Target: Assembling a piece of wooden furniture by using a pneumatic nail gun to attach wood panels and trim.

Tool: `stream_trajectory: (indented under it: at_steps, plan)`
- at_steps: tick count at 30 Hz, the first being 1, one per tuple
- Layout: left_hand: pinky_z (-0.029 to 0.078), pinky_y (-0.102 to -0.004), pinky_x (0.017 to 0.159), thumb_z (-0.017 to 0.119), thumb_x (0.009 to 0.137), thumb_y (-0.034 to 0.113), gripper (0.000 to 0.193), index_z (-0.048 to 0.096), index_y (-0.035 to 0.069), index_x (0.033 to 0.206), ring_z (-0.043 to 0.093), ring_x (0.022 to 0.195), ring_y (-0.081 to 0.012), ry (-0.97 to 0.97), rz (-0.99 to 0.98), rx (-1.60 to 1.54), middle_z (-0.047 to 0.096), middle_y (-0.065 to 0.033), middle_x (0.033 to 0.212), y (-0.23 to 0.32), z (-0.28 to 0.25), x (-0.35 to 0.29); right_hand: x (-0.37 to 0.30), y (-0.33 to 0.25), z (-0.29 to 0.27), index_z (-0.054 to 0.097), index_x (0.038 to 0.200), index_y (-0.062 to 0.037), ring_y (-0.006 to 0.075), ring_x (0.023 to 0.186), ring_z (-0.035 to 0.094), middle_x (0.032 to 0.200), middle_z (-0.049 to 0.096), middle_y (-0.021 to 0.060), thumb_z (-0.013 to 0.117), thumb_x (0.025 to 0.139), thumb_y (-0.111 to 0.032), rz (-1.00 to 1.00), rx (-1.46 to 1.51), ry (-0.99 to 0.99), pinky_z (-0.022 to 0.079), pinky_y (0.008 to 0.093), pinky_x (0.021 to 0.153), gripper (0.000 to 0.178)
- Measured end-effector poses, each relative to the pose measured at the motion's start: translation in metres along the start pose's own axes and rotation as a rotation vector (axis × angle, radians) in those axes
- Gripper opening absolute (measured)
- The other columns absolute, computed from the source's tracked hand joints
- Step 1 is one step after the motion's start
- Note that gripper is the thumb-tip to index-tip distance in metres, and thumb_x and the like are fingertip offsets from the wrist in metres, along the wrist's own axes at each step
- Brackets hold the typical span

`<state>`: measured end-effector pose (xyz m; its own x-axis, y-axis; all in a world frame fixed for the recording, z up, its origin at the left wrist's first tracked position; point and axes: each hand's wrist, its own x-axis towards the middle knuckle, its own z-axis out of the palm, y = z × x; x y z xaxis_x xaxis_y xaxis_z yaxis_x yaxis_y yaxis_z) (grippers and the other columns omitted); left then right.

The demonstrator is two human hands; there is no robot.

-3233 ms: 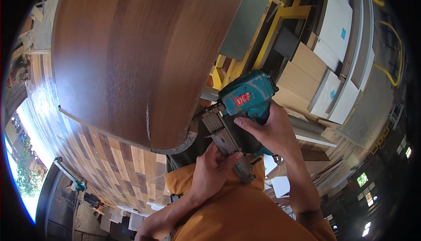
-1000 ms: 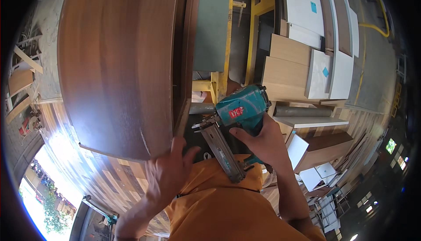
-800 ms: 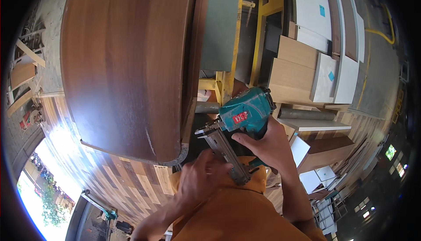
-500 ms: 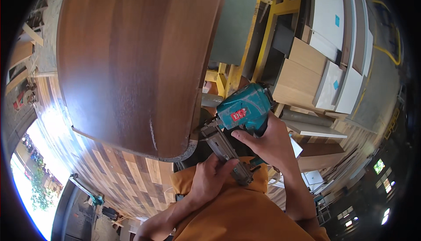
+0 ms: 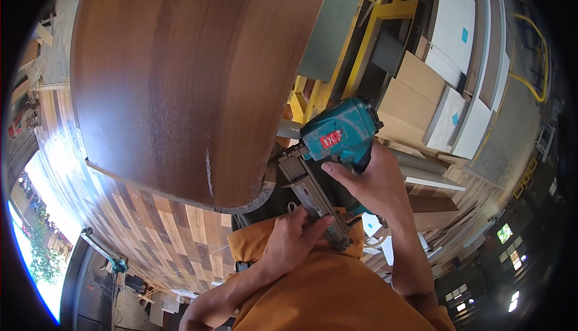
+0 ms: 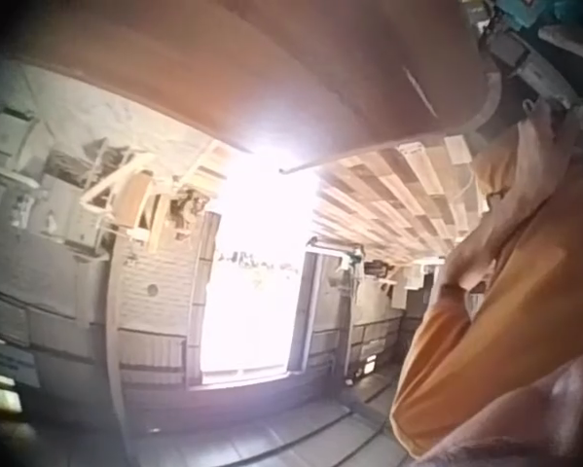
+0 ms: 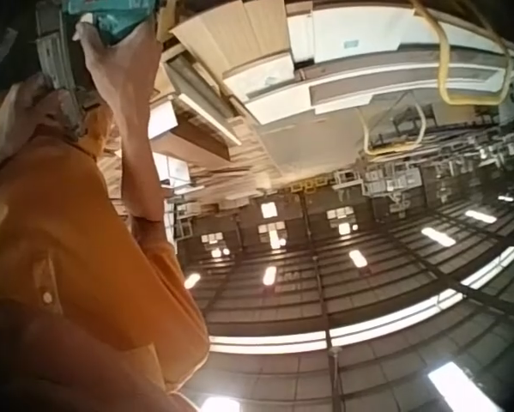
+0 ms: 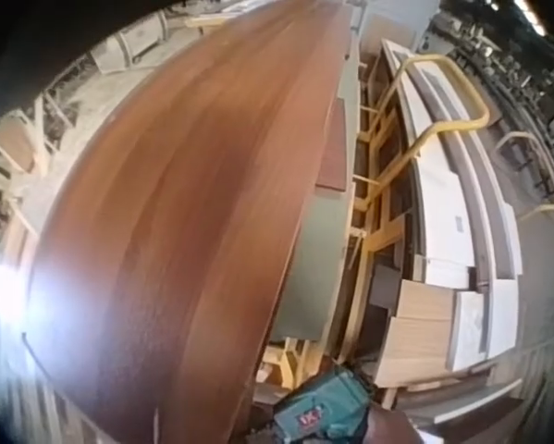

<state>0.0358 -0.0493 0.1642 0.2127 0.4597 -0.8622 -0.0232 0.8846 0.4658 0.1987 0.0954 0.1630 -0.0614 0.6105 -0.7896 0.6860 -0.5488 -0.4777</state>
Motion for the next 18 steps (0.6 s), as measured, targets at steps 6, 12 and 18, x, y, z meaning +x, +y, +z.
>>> stream_trajectory:
  at_steps: [6, 12, 18]
  plan:
    - [0.059, -0.0306, 0.058, 0.074, 0.102, 0.020, 0.029, 0.061, -0.006, 0.103, 0.078, 0.071, -0.0203, -0.026, -0.012, -0.002, 0.076, -0.0152, 0.081, 0.002, -0.002, 0.000, -0.003, -0.001, 0.000, 0.071, 0.108, -0.0003, 0.0346, 0.082, 0.077, 0.089, 0.078, 0.0165, 0.089, 0.083, -0.033, 0.002, -0.003, 0.022, 0.058, 0.0399, 0.074, 0.045]
    - [0.059, -0.0307, 0.058, 0.073, 0.102, 0.020, 0.028, 0.062, -0.006, 0.104, 0.078, 0.072, -0.0211, -0.040, -0.024, -0.016, 0.076, -0.0153, 0.081, 0.001, -0.004, -0.001, -0.008, -0.005, 0.000, 0.069, 0.106, 0.0000, 0.0336, 0.077, 0.076, 0.084, 0.076, 0.0151, 0.089, 0.082, -0.033, 0.044, -0.033, 0.026, 0.058, 0.0395, 0.071, 0.046]
    - [0.059, -0.0308, 0.059, 0.074, 0.102, 0.021, 0.029, 0.062, -0.006, 0.102, 0.079, 0.073, -0.0219, -0.059, -0.037, 0.021, 0.076, -0.0159, 0.082, 0.003, -0.006, -0.001, -0.015, 0.005, 0.008, 0.066, 0.109, 0.0003, 0.0351, 0.078, 0.076, 0.083, 0.076, 0.0157, 0.089, 0.082, -0.033, -0.033, -0.041, 0.133, 0.058, 0.0414, 0.071, 0.049]
